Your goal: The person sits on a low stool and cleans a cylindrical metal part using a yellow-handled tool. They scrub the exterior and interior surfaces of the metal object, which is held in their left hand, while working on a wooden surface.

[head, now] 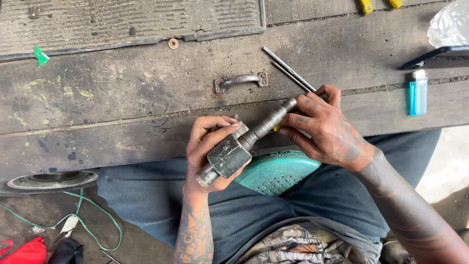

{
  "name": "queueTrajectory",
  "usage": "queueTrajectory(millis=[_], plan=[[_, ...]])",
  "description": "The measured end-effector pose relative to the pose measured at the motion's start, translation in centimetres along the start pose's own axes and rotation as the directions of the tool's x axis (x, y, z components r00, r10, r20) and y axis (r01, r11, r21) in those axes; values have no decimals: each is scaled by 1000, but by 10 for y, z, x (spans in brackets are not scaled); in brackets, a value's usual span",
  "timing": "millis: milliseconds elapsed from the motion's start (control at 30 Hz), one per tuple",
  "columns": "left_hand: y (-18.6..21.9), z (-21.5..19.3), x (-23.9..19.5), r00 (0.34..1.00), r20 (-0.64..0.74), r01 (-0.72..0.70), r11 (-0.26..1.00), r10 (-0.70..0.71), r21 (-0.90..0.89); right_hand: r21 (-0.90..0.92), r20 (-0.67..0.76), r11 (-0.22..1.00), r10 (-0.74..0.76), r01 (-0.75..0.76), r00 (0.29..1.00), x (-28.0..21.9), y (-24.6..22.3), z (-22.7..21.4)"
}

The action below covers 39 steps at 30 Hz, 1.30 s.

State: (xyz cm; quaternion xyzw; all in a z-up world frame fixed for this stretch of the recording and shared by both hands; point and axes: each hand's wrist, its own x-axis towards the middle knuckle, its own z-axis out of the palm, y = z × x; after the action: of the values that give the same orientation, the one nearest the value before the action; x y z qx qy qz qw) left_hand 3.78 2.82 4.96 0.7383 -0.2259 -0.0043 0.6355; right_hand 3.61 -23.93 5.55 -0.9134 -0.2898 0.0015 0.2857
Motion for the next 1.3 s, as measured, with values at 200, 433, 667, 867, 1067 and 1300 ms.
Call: queueTrajectory(millis=[200,433,667,867,1067,1300], plan=[[-6,1,4,994,-107,-32,995,21,-98,38,-13,999,-21,22,1000,3,-2,7],[-9,3,1,995,-87,29,994,-39,-104,-60,-131,991,-123,115,984,7,-9,10],[-9,6,-1,995,-51,79,996,-81,-43,-260,-198,964,-113,60,974,0,-22,12],[-10,11,0,997,-27,73,997,-73,-19,-411,-222,911,-67,-31,973,-5,-39,9],[-13,11,2,997,-43,60,996,-63,-63,-283,-96,958,-76,46,992,-10,-23,18],[-21,10,2,992,-85,85,988,-97,-132,-325,-225,946,-96,18,970,-4,-25,-8]])
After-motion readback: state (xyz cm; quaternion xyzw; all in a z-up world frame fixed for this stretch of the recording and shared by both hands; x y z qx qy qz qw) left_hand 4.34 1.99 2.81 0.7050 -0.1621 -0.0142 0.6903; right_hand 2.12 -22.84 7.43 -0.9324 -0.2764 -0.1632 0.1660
